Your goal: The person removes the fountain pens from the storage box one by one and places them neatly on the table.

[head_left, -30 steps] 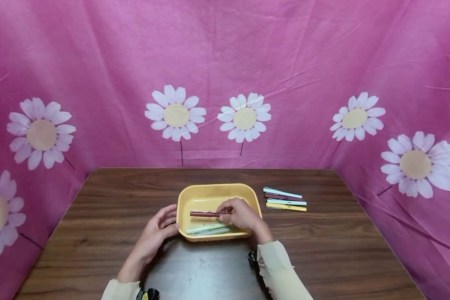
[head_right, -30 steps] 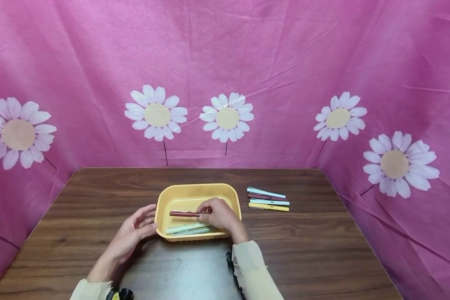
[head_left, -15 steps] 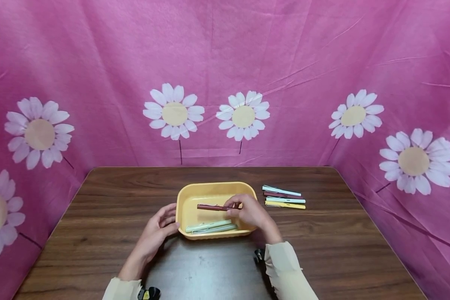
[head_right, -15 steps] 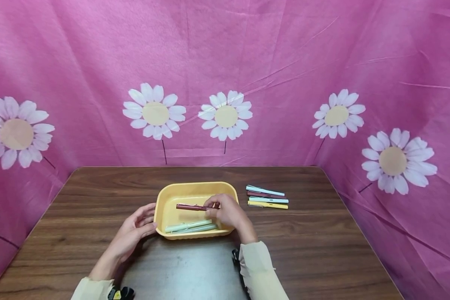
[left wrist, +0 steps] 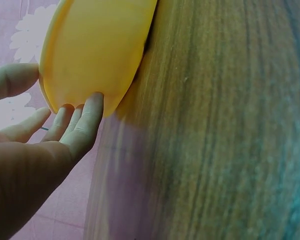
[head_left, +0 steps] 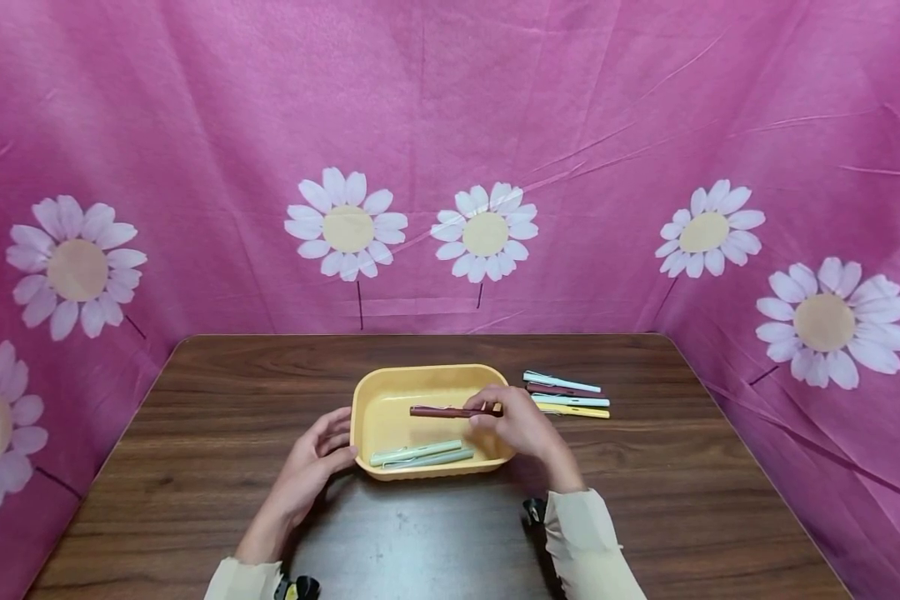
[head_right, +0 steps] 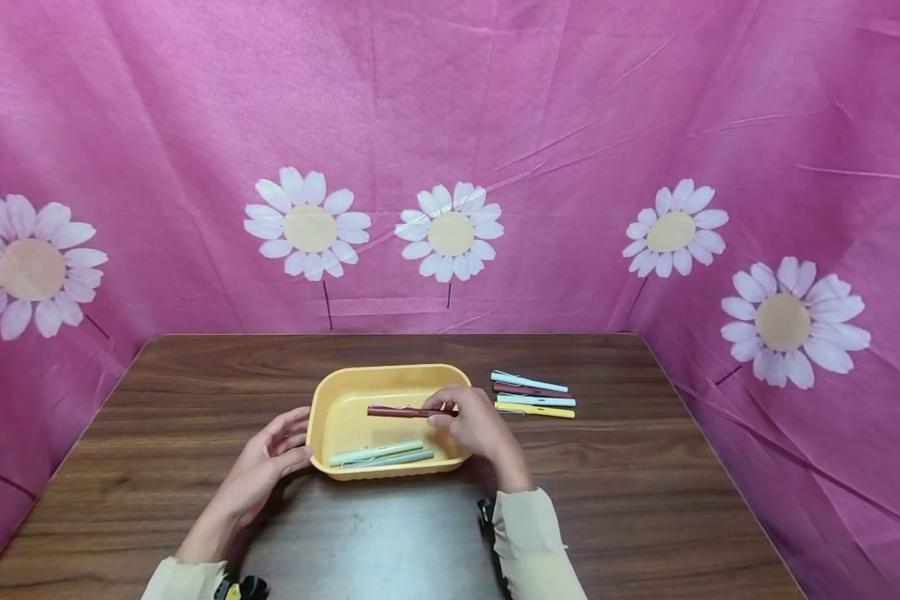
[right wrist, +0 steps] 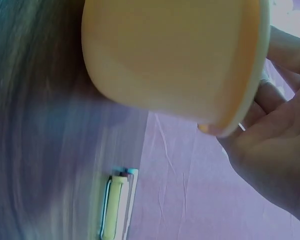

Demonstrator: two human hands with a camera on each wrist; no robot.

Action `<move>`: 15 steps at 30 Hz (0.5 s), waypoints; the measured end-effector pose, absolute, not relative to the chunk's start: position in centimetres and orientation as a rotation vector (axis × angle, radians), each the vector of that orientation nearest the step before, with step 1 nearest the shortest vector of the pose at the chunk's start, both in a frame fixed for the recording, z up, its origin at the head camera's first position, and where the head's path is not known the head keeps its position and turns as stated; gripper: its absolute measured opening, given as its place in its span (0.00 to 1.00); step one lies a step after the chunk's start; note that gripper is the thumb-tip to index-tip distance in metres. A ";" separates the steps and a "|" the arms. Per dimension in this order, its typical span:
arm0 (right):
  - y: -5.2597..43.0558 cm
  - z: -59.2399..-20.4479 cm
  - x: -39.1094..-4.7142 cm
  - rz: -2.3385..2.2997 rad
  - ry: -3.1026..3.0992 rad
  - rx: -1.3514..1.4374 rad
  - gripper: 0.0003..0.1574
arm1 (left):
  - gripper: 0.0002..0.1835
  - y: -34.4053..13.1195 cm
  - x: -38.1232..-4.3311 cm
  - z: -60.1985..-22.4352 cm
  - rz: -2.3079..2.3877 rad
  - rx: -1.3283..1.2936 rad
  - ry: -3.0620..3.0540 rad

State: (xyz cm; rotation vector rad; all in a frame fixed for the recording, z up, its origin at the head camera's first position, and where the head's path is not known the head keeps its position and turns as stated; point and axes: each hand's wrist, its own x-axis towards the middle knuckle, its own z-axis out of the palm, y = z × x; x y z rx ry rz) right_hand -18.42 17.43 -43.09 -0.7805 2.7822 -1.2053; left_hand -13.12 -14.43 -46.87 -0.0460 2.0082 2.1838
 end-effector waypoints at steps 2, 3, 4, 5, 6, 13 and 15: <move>17.7 -43.0 -18.4 -1.207 2.789 -0.781 0.09 | 0.32 -14.4 -13.1 -46.9 2.183 -0.045 2.007; 17.8 -43.0 -18.4 -1.206 2.790 -0.781 0.09 | 0.32 -14.4 -13.1 -46.8 2.183 -0.043 2.006; 18.0 -43.0 -18.4 -1.206 2.792 -0.779 0.09 | 0.32 -14.4 -13.1 -46.8 2.188 -0.050 2.002; 18.1 -42.9 -18.3 -1.204 2.795 -0.776 0.09 | 0.32 -14.4 -13.1 -46.8 2.189 -0.050 2.002; 18.1 -42.9 -18.3 -1.205 2.796 -0.770 0.09 | 0.32 -14.4 -13.1 -46.8 2.190 -0.050 2.002; 18.7 -42.7 -18.2 -1.184 2.808 -0.757 0.08 | 0.31 -14.5 -13.1 -46.7 2.180 -0.066 2.016; 18.9 -42.7 -18.2 -1.182 2.809 -0.754 0.08 | 0.31 -14.5 -13.1 -46.8 2.178 -0.065 2.018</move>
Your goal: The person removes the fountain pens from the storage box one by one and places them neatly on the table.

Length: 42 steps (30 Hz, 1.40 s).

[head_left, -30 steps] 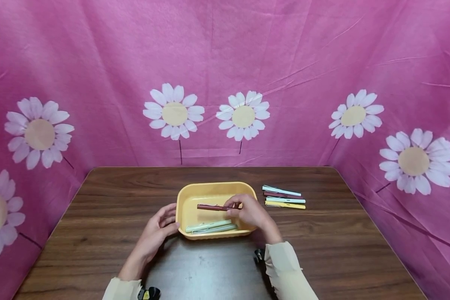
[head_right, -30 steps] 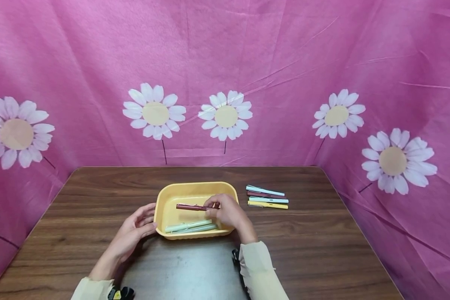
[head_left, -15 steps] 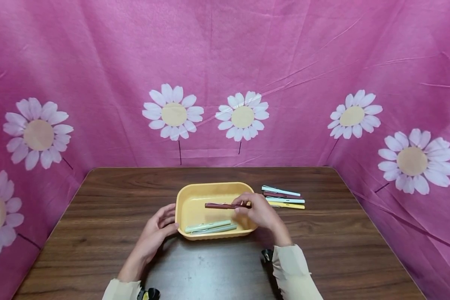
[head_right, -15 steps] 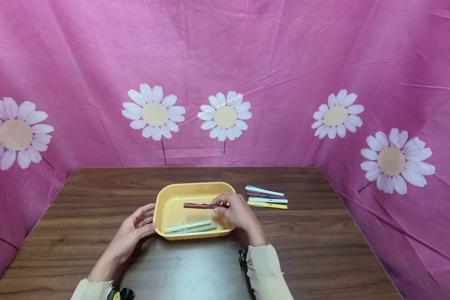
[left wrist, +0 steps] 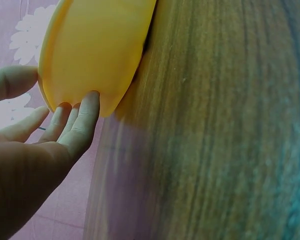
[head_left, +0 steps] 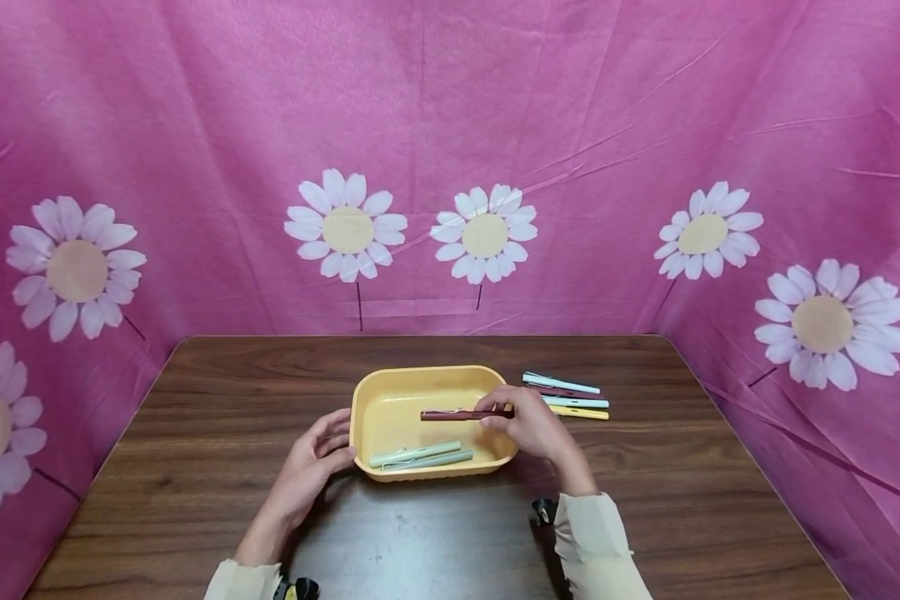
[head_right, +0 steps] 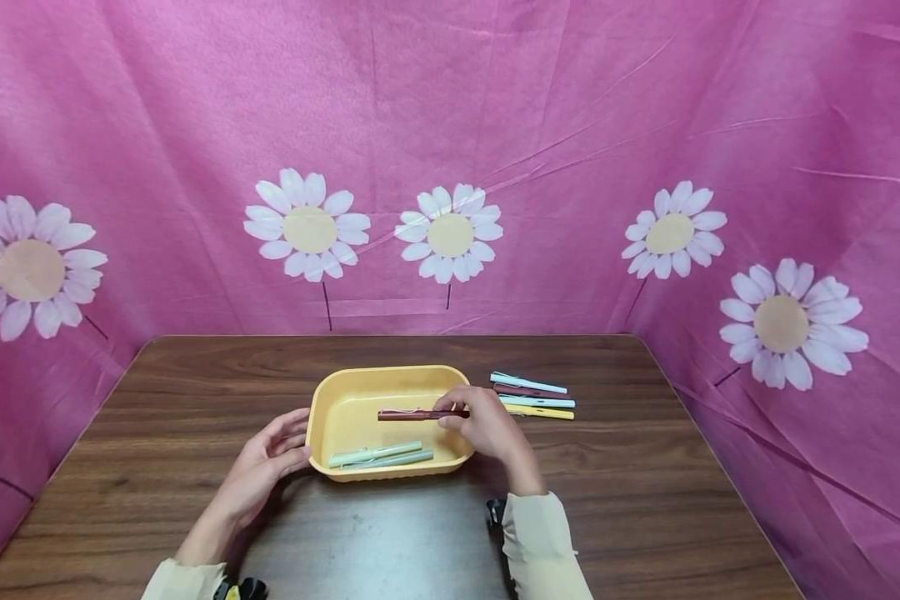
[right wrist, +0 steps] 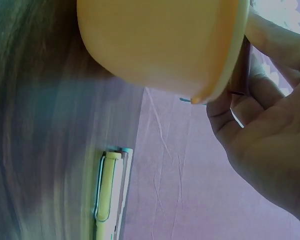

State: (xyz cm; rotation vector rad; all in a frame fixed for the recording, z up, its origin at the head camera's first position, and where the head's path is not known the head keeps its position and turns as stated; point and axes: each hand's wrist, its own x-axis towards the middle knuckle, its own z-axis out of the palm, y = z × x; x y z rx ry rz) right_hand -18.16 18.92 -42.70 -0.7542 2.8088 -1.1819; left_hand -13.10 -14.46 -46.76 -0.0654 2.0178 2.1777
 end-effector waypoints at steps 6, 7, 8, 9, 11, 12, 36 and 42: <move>19.7 -42.5 -18.1 -1.223 2.808 -0.731 0.09 | 0.31 -14.4 -13.1 -46.9 2.184 -0.071 2.006; 19.8 -42.4 -18.1 -1.229 2.807 -0.725 0.09 | 0.31 -14.4 -13.1 -46.9 2.186 -0.071 2.006; 20.0 -42.4 -18.1 -1.228 2.806 -0.724 0.09 | 0.31 -14.4 -13.1 -46.9 2.188 -0.069 2.007; 20.1 -42.4 -18.1 -1.224 2.806 -0.725 0.09 | 0.31 -14.4 -13.1 -47.0 2.190 -0.066 2.006; 20.5 -42.3 -18.1 -1.221 2.801 -0.732 0.09 | 0.31 -14.4 -13.1 -47.0 2.192 -0.062 2.007; 20.7 -42.4 -18.1 -1.220 2.801 -0.735 0.09 | 0.31 -14.4 -13.1 -47.0 2.192 -0.059 2.008; 24.0 -43.8 -18.0 -1.162 2.833 -0.741 0.11 | 0.30 -14.5 -12.9 -46.6 2.156 -0.078 2.036; 24.8 -43.5 -17.9 -1.163 2.867 -0.707 0.10 | 0.30 -14.5 -12.9 -46.7 2.175 -0.071 2.026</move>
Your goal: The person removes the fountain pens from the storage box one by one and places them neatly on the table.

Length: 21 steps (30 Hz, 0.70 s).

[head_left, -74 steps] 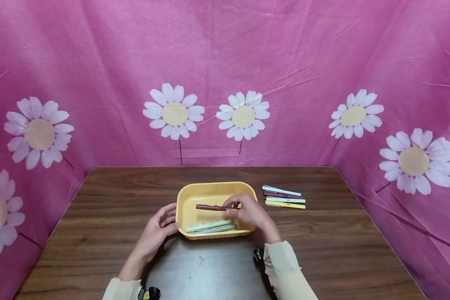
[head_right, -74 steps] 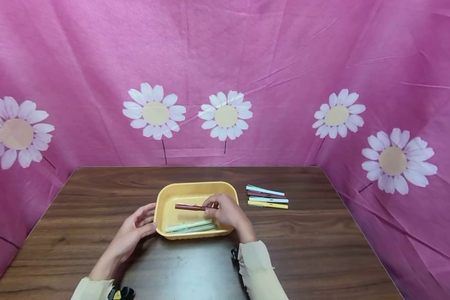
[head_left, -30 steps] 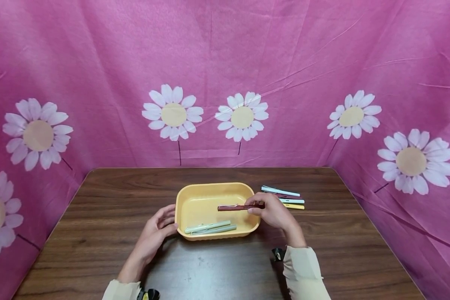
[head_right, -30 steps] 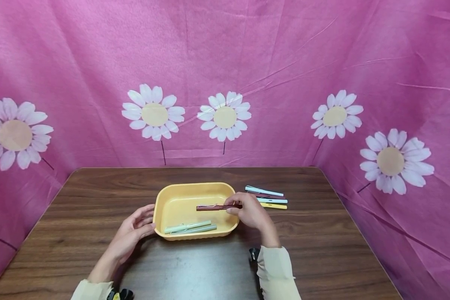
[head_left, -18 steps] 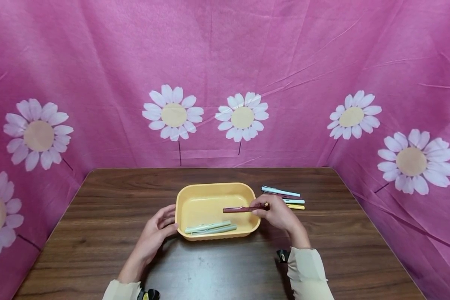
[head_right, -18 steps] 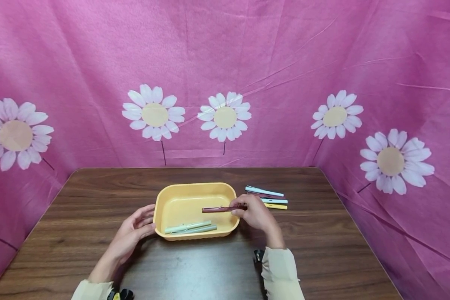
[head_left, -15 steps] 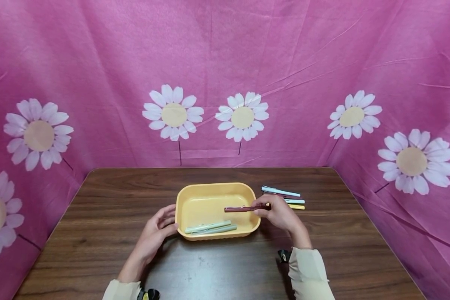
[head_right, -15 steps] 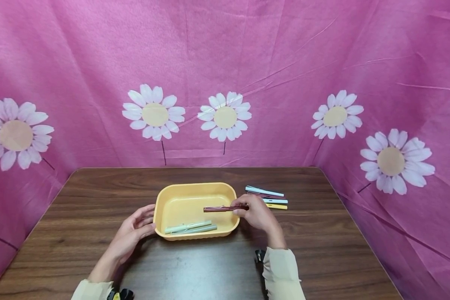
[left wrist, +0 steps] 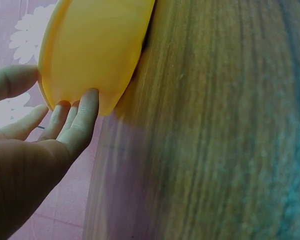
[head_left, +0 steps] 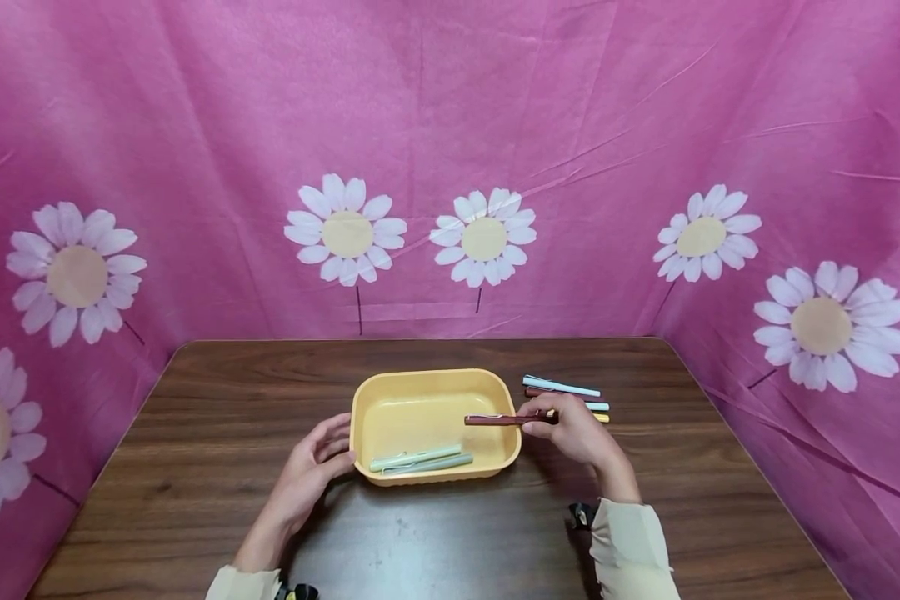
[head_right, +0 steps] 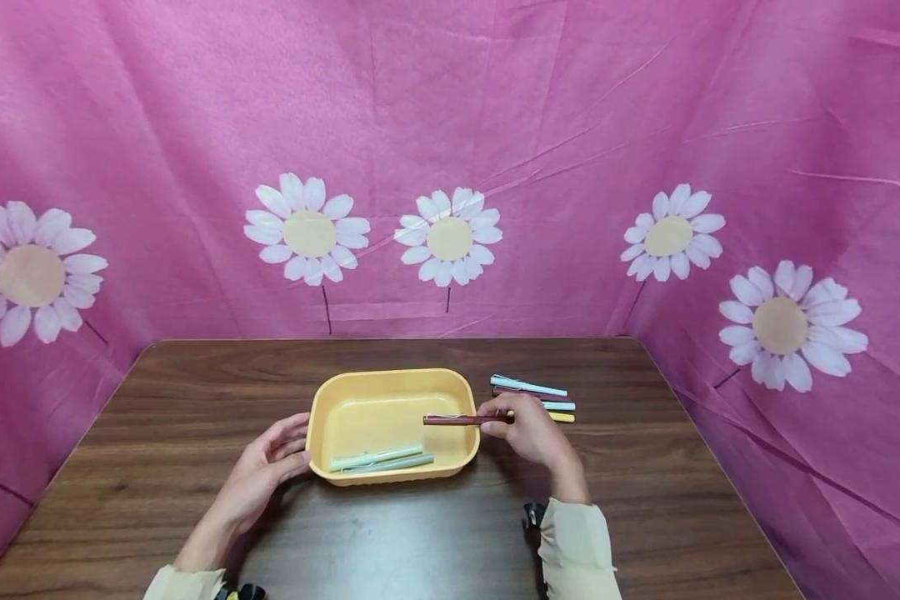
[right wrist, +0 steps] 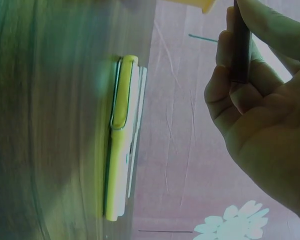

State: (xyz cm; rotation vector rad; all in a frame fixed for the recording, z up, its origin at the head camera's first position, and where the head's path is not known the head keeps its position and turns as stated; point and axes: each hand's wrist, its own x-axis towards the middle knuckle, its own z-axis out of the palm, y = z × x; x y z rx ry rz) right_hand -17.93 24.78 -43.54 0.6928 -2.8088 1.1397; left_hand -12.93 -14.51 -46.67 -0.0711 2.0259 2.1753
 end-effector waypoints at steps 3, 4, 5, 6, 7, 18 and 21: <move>25.2 -43.5 -17.9 1.121 -2.823 0.669 0.10 | 0.30 -14.5 -12.9 -46.7 2.181 -0.060 2.024; 25.4 -43.5 -18.0 1.113 -2.828 0.663 0.10 | 0.30 -14.5 -12.9 -46.7 2.182 -0.058 2.025; 25.5 -43.6 -18.0 1.109 -2.832 0.658 0.10 | 0.30 -14.5 -12.9 -46.7 2.181 -0.056 2.027; 25.6 -43.7 -18.0 1.104 -2.836 0.657 0.10 | 0.30 -14.5 -12.9 -46.7 2.182 -0.057 2.029; 25.7 -43.7 -18.1 1.102 -2.844 0.653 0.10 | 0.30 -14.5 -12.9 -46.7 2.182 -0.058 2.031; 26.4 -43.9 -18.3 1.140 -2.863 0.629 0.08 | 0.30 -14.5 -13.0 -46.8 2.173 -0.066 2.030; 26.4 -43.9 -18.2 1.168 -2.861 0.610 0.08 | 0.30 -14.5 -13.1 -46.8 2.173 -0.072 2.026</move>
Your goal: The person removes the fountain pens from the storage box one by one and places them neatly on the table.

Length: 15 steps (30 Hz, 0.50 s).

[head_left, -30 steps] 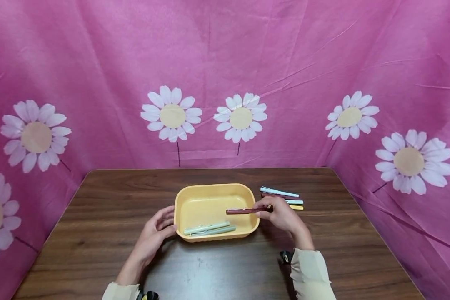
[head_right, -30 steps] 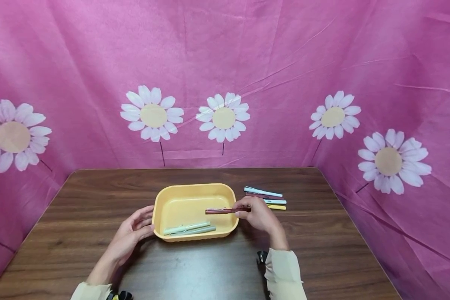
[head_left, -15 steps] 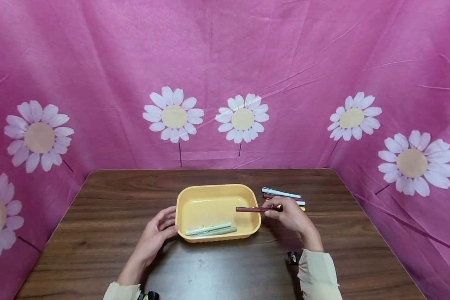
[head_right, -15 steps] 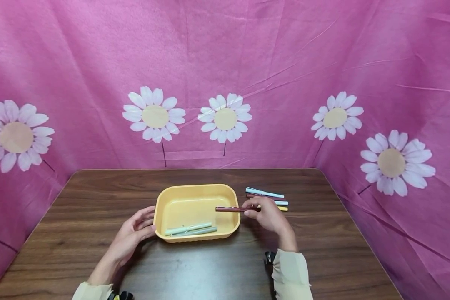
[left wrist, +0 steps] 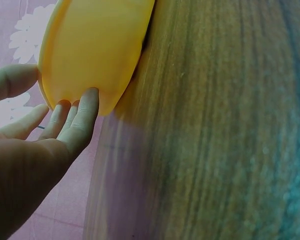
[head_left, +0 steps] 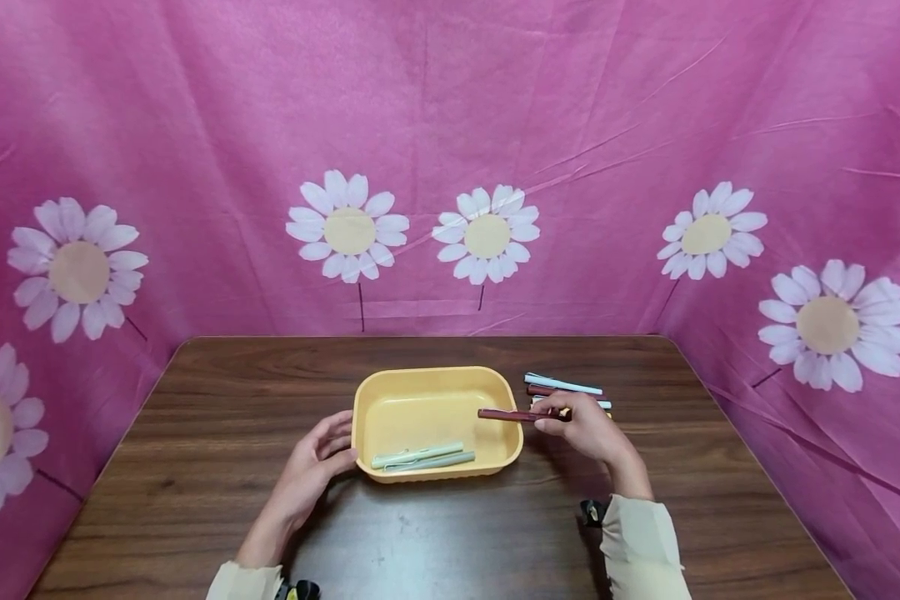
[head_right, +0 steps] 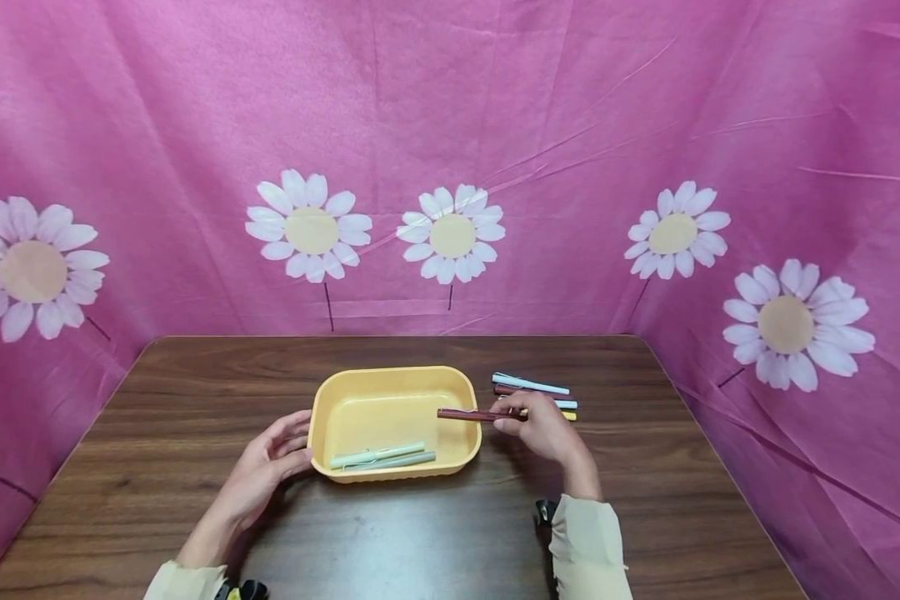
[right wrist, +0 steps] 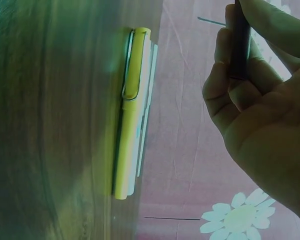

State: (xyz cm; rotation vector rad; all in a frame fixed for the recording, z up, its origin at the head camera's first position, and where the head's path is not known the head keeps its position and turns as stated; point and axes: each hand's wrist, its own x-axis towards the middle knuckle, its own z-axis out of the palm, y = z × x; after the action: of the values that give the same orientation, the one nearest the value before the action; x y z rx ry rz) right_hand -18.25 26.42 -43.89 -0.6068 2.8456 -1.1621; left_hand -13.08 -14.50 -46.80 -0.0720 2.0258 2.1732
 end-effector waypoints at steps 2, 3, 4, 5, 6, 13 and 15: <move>26.5 -43.9 -18.3 -1.178 2.836 -0.603 0.08 | 0.31 -14.5 -13.1 -46.8 2.172 -0.076 2.028; 26.5 -43.9 -18.3 -1.184 2.833 -0.601 0.08 | 0.31 -14.5 -13.1 -46.8 2.170 -0.077 2.029; 26.5 -44.0 -18.3 -1.189 2.829 -0.599 0.08 | 0.31 -14.6 -13.2 -46.8 2.169 -0.077 2.029; 26.6 -44.0 -18.3 -1.195 2.825 -0.603 0.08 | 0.31 -14.6 -13.2 -46.7 2.168 -0.078 2.028; 26.6 -44.0 -18.4 -1.200 2.827 -0.607 0.08 | 0.30 -14.6 -13.1 -46.7 2.168 -0.077 2.028; 27.3 -44.1 -18.1 -1.181 2.862 -0.619 0.09 | 0.30 -14.5 -13.0 -46.8 2.184 -0.060 2.013; 27.5 -44.1 -18.1 -1.169 2.872 -0.610 0.09 | 0.30 -14.5 -13.0 -46.8 2.184 -0.061 2.015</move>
State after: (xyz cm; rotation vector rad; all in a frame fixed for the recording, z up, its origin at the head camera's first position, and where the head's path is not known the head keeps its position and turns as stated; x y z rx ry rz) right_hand -18.10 27.47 -44.08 -0.6095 2.8724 -1.1690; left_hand -13.00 -14.50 -46.79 -0.0607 2.0151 2.1839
